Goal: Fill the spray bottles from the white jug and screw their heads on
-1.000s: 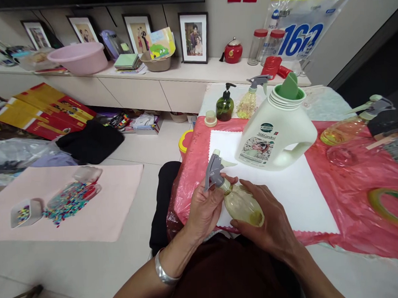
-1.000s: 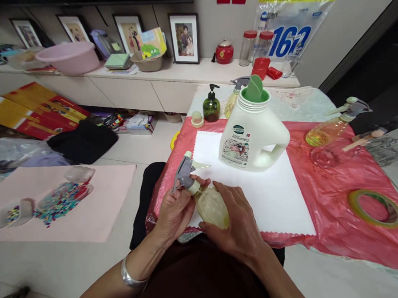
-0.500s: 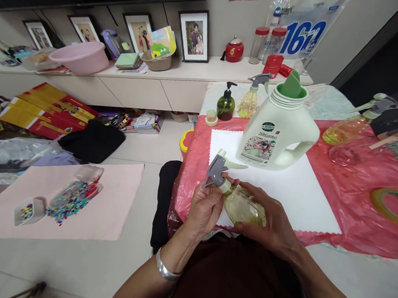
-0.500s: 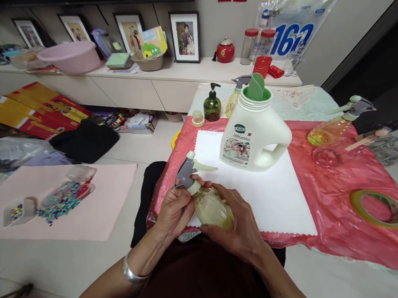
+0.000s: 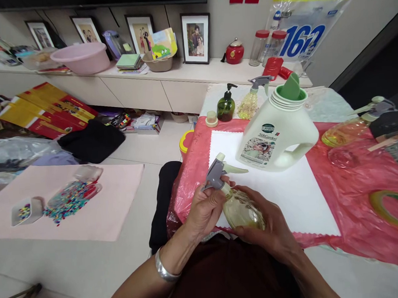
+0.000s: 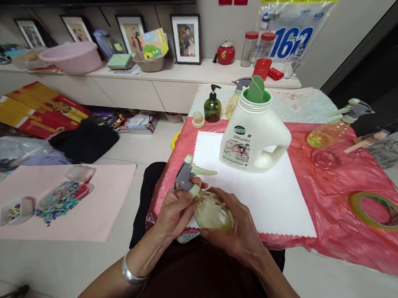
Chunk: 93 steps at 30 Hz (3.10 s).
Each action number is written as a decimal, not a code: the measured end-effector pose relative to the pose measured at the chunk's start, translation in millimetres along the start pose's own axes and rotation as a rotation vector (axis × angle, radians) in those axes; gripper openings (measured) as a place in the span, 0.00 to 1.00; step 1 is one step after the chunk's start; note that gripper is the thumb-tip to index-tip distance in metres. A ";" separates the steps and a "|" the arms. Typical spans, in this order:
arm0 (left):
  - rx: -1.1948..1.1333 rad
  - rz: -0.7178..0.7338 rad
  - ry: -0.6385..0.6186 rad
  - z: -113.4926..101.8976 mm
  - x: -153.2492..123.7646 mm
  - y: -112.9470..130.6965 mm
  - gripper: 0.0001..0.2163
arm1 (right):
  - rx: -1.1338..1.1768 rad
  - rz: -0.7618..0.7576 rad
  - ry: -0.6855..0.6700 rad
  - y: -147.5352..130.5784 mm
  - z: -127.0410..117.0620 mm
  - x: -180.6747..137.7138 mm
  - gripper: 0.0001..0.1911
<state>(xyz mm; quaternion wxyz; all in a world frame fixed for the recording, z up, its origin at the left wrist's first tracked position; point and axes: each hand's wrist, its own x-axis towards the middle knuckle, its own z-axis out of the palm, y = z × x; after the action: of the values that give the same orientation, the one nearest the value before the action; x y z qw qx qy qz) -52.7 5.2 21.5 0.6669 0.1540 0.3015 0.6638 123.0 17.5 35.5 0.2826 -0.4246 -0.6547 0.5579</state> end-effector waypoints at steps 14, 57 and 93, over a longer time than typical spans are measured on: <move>-0.035 -0.036 -0.035 2.7 0.8 4.2 0.14 | 0.443 0.114 -0.024 -3.7 7.9 0.9 0.37; 0.083 -0.141 -0.002 11.4 -2.0 18.4 0.19 | 0.887 0.238 -0.190 20.6 17.1 5.9 0.32; 0.017 -0.147 -0.040 -4.2 4.2 15.3 0.21 | 0.942 0.304 -0.141 23.6 21.7 11.2 0.26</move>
<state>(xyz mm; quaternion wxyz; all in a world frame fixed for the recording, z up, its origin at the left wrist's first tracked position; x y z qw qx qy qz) -67.6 9.5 26.7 0.7184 0.1503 0.3042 0.6073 105.0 17.1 6.7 0.3143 -0.3027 -0.2796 0.8552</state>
